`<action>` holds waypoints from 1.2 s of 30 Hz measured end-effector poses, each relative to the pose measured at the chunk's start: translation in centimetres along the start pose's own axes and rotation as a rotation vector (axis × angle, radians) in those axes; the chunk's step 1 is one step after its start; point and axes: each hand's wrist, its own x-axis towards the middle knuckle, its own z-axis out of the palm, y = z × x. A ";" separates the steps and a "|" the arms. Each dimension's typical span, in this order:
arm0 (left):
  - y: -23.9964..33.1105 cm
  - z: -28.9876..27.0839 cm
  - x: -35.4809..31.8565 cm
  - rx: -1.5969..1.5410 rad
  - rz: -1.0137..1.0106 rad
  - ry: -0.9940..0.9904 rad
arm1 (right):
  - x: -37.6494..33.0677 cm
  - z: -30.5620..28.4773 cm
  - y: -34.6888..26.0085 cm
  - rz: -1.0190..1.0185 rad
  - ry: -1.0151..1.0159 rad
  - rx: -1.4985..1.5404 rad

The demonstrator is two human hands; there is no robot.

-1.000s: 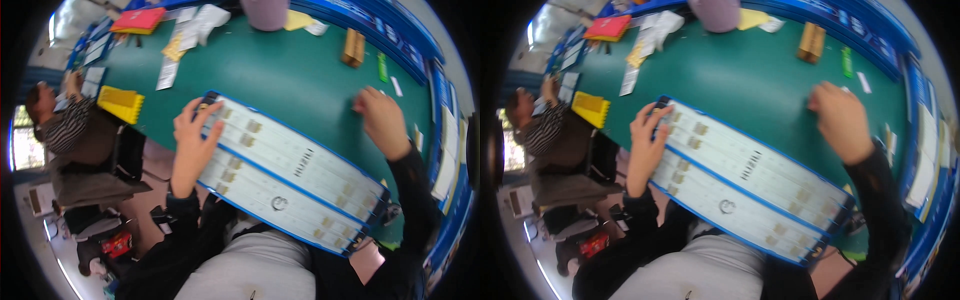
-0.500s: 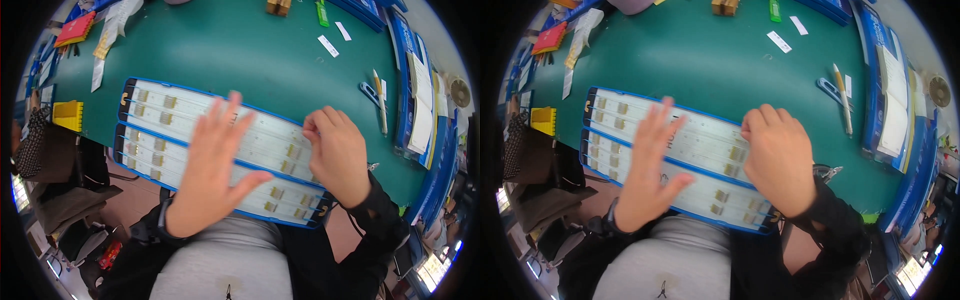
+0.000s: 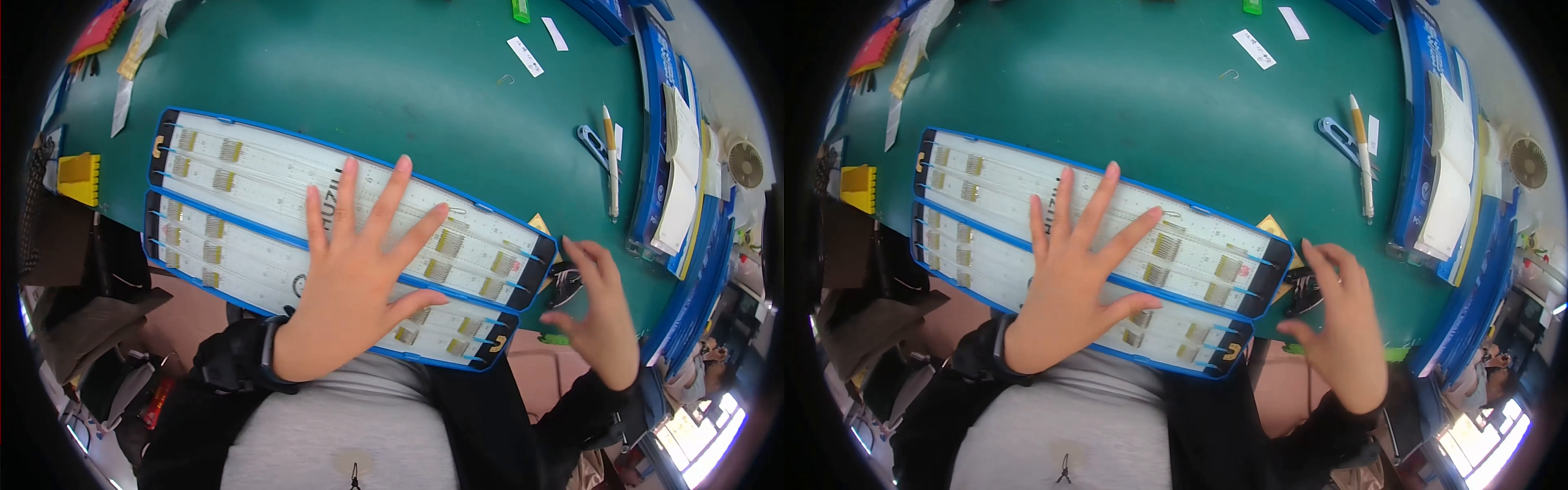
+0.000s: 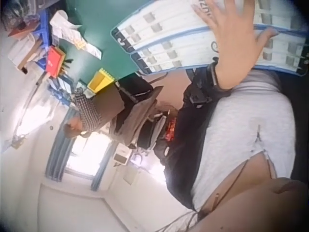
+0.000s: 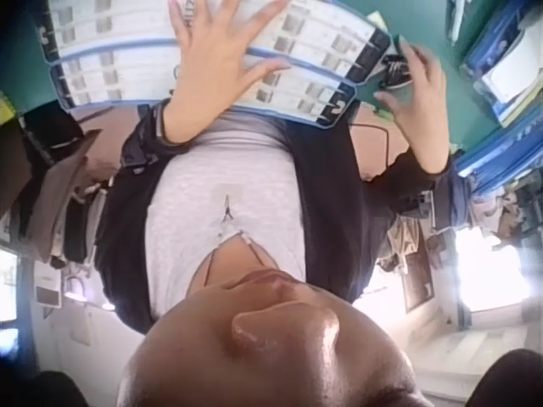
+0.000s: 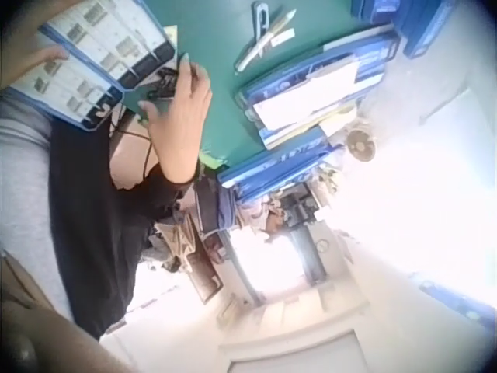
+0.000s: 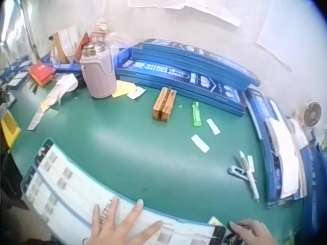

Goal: Assembling electronic LED strips by trimming components with wire cutters and applying small tape stickers.

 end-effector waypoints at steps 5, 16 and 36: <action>-0.1 -1.0 0.4 0.033 -0.016 -0.053 | -2.0 2.5 2.0 0.099 0.134 0.094; -0.5 -0.5 0.8 0.084 -0.019 -0.089 | 3.7 5.9 -2.5 -0.304 0.711 1.362; -0.7 -0.5 0.9 0.151 -0.032 -0.124 | 6.5 7.7 -4.4 -0.287 0.622 1.112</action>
